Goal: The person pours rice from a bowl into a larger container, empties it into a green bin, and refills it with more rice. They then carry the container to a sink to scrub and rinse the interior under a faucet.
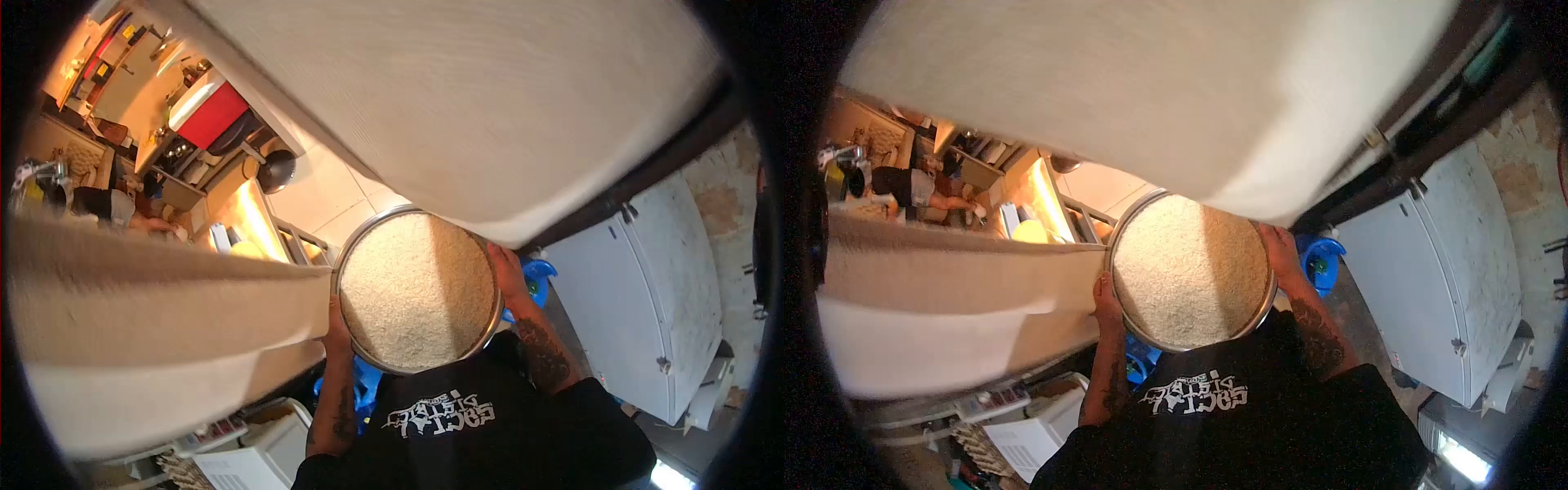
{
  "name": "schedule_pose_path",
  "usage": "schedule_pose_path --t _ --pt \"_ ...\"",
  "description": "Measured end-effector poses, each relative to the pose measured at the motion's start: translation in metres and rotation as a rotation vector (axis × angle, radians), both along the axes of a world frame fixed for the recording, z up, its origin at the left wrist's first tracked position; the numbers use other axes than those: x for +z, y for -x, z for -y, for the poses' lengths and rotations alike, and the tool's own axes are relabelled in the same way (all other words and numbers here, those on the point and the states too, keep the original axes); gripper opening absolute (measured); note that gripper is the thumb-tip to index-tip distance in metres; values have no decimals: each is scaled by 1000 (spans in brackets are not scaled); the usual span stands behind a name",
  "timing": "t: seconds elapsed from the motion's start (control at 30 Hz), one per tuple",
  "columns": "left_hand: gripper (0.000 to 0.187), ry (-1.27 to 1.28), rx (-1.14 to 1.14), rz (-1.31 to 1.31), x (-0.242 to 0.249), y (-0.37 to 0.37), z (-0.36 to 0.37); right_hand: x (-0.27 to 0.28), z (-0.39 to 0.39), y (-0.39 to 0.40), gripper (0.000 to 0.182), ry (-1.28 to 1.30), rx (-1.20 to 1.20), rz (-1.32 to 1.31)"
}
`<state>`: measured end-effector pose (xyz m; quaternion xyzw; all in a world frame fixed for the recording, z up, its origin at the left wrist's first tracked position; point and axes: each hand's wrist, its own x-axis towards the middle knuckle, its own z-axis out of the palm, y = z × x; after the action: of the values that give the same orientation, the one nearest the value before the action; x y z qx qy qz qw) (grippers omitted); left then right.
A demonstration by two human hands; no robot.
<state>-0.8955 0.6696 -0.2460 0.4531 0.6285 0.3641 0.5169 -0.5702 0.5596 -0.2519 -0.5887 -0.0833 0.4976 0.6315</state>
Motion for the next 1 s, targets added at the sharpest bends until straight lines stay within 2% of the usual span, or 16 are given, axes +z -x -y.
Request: schedule_pose_path --t 0.03,0.17,0.23,0.27,0.33,0.4,0.53,0.6,0.63,0.73,0.77,0.8,0.83,0.9,0.93,1.0 --pt "43 -78 42 -27 35 8 63 19 55 10 37 -35 9 66" --pt "39 10 175 226 38 11 64 -5 34 2 39 -60 101 389" --pt "37 -17 163 233 72 -10 76 37 36 -2 40 97 145 429" --pt "38 -46 161 213 84 -20 84 0 36 -15 38 -61 239 384" --pt "39 -155 252 217 58 -14 92 -17 26 -19 38 -59 244 255" --pt "39 -157 187 196 47 -4 100 -10 17 -17 38 -126 255 171" --pt "40 -243 288 131 11 1 127 -4 1 -16 34 -188 357 317" --pt "38 -249 340 -32 15 0 147 7 -1 -17 33 -222 445 208" --pt "37 -261 346 49 5 4 150 2 -6 -18 33 -231 491 152" --pt "35 -308 410 321 -28 -2 141 -21 -25 -25 33 -249 532 315" --pt "34 -353 424 240 -38 -6 133 -16 -33 -24 33 -271 547 368" --pt "33 -395 460 149 -57 -3 125 -26 -40 -32 32 -375 545 760" --pt "33 -429 501 38 -73 8 120 -31 -46 -26 31 -482 522 817" --pt "34 -337 515 56 -104 22 113 -22 -49 -13 30 -428 561 576" --pt "38 -389 573 64 -69 11 124 -26 -47 -9 31 -360 590 460" --pt "37 -446 536 6 -109 38 82 -66 -80 8 32 -389 569 475"
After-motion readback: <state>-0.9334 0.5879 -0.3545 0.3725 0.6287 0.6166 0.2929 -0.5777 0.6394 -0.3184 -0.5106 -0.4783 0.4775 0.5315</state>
